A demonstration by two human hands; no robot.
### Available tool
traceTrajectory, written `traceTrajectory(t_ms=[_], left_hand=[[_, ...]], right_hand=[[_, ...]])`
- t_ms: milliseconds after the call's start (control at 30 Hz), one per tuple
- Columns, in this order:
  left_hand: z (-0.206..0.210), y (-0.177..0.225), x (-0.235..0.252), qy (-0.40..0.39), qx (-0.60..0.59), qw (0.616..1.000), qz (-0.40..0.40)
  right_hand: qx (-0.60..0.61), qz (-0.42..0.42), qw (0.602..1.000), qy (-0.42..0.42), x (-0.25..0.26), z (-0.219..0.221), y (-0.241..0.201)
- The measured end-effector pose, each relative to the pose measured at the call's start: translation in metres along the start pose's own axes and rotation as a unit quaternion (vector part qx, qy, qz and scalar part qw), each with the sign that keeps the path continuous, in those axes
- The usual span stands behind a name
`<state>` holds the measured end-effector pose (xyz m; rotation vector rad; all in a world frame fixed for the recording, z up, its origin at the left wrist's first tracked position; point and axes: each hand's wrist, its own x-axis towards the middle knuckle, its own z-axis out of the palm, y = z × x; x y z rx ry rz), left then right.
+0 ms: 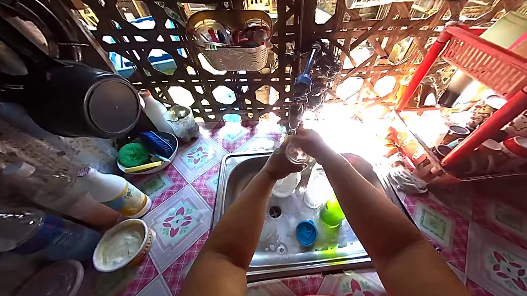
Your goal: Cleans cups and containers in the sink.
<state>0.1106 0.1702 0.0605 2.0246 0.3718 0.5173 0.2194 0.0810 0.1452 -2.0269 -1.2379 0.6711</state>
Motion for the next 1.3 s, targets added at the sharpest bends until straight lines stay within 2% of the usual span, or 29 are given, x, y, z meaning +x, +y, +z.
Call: traceTrajectory(t_ms=[100,167,267,333,400,433,533,567,633,767,867,933,1000,1067,1133,1200,1233,1300], left_hand=[[0.002,0.003,0.009,-0.025,-0.027,0.999,0.003],[0.007,0.009,0.010,-0.010,0.016,0.999,0.030],[0.016,0.014,0.008,0.034,0.141,0.988,0.057],[0.019,0.012,0.000,0.072,0.161,0.983,0.058],[0.017,0.013,-0.007,0.096,0.170,0.980,0.033],[0.015,0.016,-0.009,0.096,0.184,0.978,0.001],[0.005,0.029,-0.009,0.086,0.277,0.954,-0.078],[0.003,0.034,-0.009,0.073,0.316,0.942,-0.092],[-0.002,0.044,-0.014,0.021,0.376,0.921,-0.104],[-0.011,0.064,-0.025,-0.096,0.469,0.875,-0.067],[-0.022,0.064,-0.029,-0.137,0.522,0.842,-0.007],[-0.029,0.065,-0.031,-0.158,0.559,0.814,0.019],[-0.030,0.073,-0.033,-0.197,0.593,0.780,0.007],[-0.025,0.077,-0.036,-0.211,0.618,0.757,0.022],[-0.016,0.077,-0.039,-0.214,0.636,0.740,0.051],[-0.008,0.075,-0.041,-0.219,0.646,0.730,0.044],[-0.005,0.075,-0.042,-0.224,0.651,0.724,0.039],[0.000,0.074,-0.042,-0.230,0.660,0.714,0.030]], right_hand=[[-0.215,-0.006,0.976,0.019,0.010,0.005,0.006],[-0.256,0.022,0.966,0.026,0.007,0.003,0.006],[-0.187,0.050,0.979,0.059,0.012,-0.003,0.012],[-0.064,0.048,0.993,0.085,0.020,-0.002,0.022],[0.056,0.048,0.990,0.119,0.021,0.004,0.026],[0.069,0.046,0.988,0.128,0.020,0.008,0.026],[-0.010,0.034,0.991,0.129,0.012,0.031,0.020],[-0.003,0.034,0.991,0.130,0.007,0.039,0.020],[0.105,0.019,0.984,0.146,-0.005,0.054,0.029],[0.315,0.055,0.929,0.187,-0.034,0.080,0.039],[0.434,0.130,0.880,0.140,-0.047,0.089,0.029],[0.537,0.191,0.814,0.108,-0.049,0.094,0.028],[0.615,0.271,0.738,0.061,-0.046,0.106,0.037],[0.636,0.307,0.707,0.023,-0.047,0.119,0.051],[0.618,0.294,0.729,-0.002,-0.051,0.127,0.060],[0.581,0.258,0.772,-0.019,-0.053,0.134,0.068],[0.567,0.258,0.781,-0.030,-0.053,0.135,0.071],[0.487,0.280,0.826,-0.049,-0.046,0.142,0.080]])
